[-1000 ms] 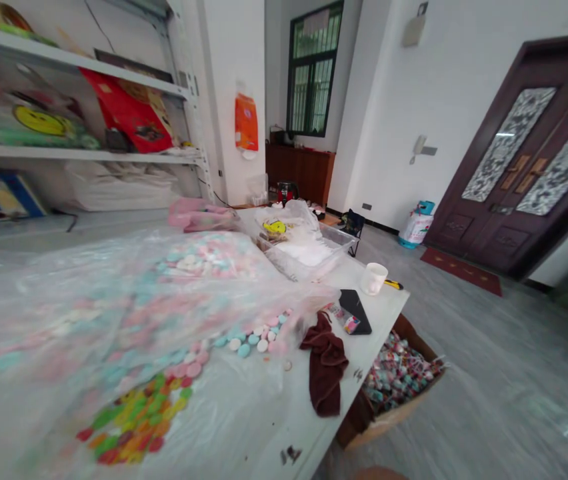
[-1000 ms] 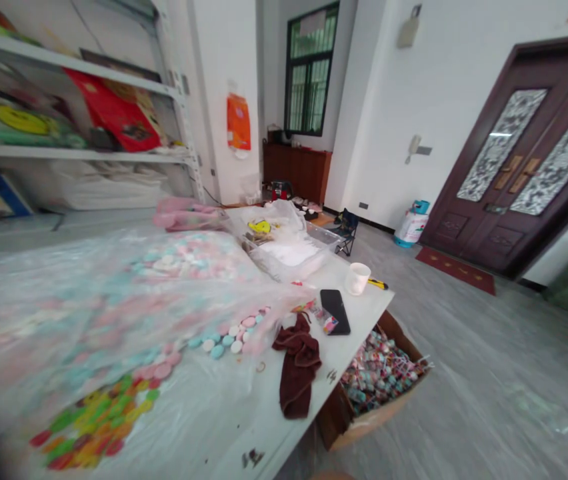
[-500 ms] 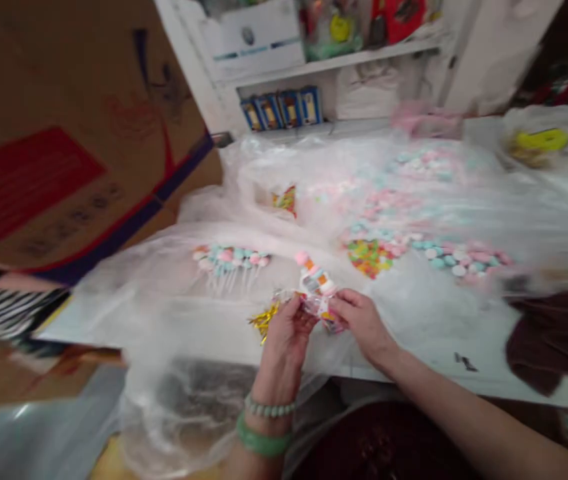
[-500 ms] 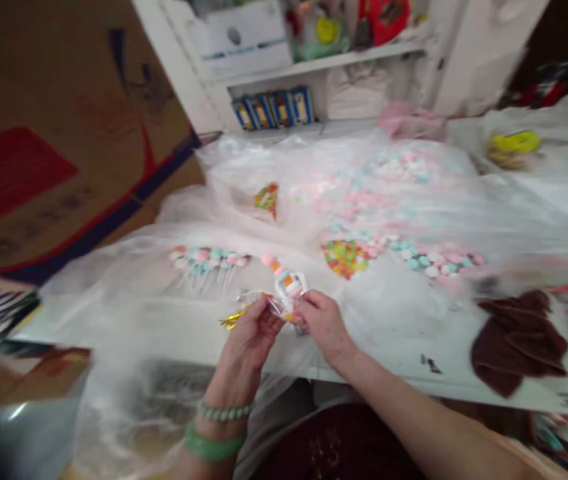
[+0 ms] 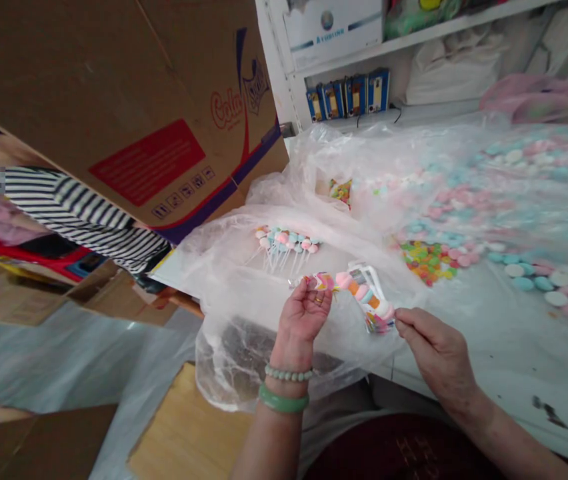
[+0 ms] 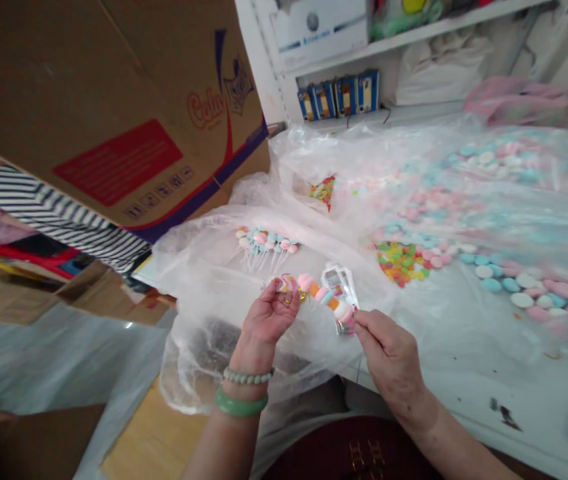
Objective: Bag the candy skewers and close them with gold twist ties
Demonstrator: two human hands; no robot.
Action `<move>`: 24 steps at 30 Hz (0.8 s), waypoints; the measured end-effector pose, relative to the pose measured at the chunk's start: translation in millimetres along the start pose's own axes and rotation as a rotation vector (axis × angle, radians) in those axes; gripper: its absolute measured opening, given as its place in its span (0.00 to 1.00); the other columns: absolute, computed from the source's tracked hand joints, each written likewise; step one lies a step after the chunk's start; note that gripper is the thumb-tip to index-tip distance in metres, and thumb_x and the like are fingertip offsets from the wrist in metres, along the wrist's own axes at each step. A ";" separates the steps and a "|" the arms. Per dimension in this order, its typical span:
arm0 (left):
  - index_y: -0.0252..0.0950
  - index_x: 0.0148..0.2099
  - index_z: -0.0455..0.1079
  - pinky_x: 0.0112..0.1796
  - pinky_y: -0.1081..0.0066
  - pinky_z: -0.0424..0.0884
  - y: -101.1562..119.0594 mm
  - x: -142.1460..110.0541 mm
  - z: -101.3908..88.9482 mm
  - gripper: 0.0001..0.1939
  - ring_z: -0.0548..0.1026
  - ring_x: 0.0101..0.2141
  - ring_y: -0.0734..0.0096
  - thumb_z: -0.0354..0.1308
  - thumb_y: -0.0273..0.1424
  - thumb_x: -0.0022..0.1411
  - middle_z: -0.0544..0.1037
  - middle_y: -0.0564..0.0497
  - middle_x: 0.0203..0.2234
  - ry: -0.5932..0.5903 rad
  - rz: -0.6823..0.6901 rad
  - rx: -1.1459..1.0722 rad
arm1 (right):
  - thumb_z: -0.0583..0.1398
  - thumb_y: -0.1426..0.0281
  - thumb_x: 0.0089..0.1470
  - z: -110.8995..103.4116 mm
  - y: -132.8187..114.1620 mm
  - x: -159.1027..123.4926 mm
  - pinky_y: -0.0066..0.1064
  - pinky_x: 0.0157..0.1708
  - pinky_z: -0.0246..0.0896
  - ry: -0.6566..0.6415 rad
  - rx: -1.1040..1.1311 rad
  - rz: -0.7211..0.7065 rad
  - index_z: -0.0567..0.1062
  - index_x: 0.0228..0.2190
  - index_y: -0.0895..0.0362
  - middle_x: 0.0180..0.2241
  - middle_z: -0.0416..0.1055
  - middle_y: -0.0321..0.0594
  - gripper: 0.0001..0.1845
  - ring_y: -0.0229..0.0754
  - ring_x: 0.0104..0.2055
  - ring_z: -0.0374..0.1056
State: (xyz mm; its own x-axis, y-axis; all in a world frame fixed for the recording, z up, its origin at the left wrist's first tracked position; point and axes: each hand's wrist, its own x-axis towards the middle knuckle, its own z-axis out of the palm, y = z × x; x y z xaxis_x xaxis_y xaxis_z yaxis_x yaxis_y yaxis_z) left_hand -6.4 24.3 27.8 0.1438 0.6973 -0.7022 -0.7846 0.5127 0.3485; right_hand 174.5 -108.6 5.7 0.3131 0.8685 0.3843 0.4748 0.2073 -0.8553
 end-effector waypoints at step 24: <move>0.33 0.30 0.71 0.30 0.74 0.72 8.7 -5.6 -10.6 0.12 0.76 0.27 0.74 0.51 0.27 0.65 0.77 0.50 0.25 -0.172 0.263 0.097 | 0.56 0.78 0.56 -10.7 5.1 -2.8 0.31 0.37 0.63 -0.032 -0.537 -0.521 0.77 0.44 0.54 0.34 0.77 0.42 0.16 0.41 0.35 0.71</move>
State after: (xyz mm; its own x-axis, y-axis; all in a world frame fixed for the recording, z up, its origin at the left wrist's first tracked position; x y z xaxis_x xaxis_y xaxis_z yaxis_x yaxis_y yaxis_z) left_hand -20.4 19.6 28.2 0.0505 0.8824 -0.4678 -0.7484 0.3436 0.5673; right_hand 184.8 -114.8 4.0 -0.0822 0.7320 0.6764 0.8939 0.3543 -0.2748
